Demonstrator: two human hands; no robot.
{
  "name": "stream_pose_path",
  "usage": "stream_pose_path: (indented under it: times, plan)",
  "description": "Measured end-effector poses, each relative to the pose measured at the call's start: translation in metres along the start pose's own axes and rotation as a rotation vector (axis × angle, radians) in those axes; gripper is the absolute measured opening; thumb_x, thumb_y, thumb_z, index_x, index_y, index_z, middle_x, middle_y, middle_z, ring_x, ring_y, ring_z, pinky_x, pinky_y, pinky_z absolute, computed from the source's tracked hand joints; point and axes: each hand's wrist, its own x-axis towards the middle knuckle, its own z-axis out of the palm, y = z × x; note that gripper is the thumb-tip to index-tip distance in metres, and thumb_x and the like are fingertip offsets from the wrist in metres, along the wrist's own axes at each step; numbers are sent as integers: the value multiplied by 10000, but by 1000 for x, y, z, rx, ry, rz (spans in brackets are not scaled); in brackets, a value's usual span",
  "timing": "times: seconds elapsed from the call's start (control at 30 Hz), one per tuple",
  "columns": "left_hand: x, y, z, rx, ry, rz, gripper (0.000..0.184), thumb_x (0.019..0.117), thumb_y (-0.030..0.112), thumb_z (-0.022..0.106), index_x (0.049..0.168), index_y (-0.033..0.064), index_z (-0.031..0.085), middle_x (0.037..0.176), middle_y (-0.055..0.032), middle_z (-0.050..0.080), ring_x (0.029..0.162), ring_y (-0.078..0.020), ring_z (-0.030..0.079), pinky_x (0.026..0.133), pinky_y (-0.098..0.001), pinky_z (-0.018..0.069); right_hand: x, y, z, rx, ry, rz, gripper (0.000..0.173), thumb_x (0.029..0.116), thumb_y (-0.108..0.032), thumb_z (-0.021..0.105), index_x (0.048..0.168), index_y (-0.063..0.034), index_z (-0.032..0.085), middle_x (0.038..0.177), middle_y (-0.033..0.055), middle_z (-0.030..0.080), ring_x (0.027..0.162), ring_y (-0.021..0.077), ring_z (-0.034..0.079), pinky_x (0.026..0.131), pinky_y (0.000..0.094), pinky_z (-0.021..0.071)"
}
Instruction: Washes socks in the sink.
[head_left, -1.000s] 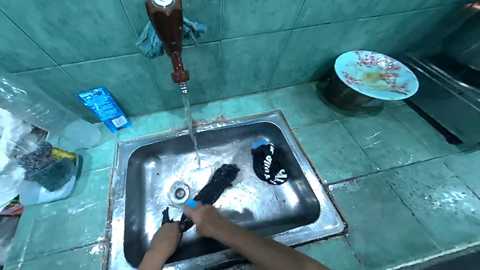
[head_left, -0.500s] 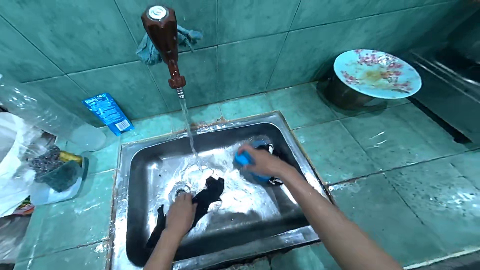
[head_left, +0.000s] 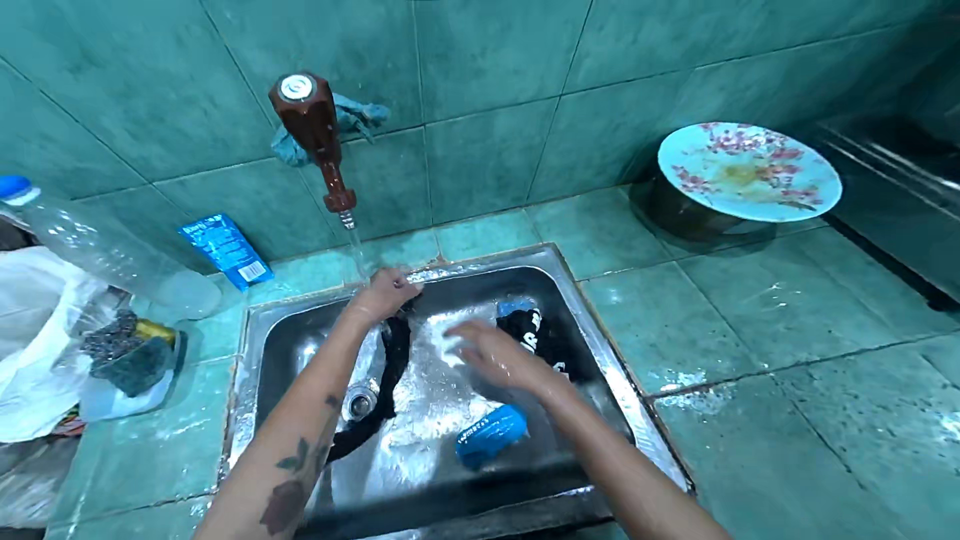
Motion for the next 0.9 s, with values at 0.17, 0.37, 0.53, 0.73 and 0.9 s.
stream_pose_path:
  times: [0.17,0.37,0.53,0.73,0.9]
  plan:
    - [-29,8,-40,22,23,175,278,1049,279,594,1137,30,682,1061,-170,696,975,-291,671,907,-547,524,83,-49,-22,337,276,-267,480,1110,-271,411,1549,-81,445,1563,164,468,1464,295,429,1209,512,350]
    - [-72,-25,-47,-917,454,35,360,1105,318,438,1264,25,574,1068,-93,663,954,-171,656,847,-384,567,115,-39,32,736,296,-252,261,1046,-194,586,1120,28,699,1065,113,704,986,138,649,937,376,530]
    - [-62,-21,15,-1345,579,-269,397,1086,444,422,1134,111,633,903,-47,668,779,-155,641,672,-377,555,135,-132,48,1212,595,-226,224,1054,-240,527,923,-78,608,810,-4,614,739,85,596,702,300,539]
    - [-75,-8,17,-1085,275,-200,205,1094,224,417,1073,106,583,850,-24,617,727,-119,603,649,-323,529,144,-133,25,430,578,-96,322,998,-249,623,786,-7,627,697,99,571,674,229,580,661,459,496]
    - [-58,-29,-12,-776,258,66,356,1114,267,428,1192,-12,635,1109,-148,672,1022,-211,637,941,-439,517,123,-83,-23,338,-189,-36,616,1081,-514,423,1243,29,664,1193,208,687,1129,275,652,1020,520,498]
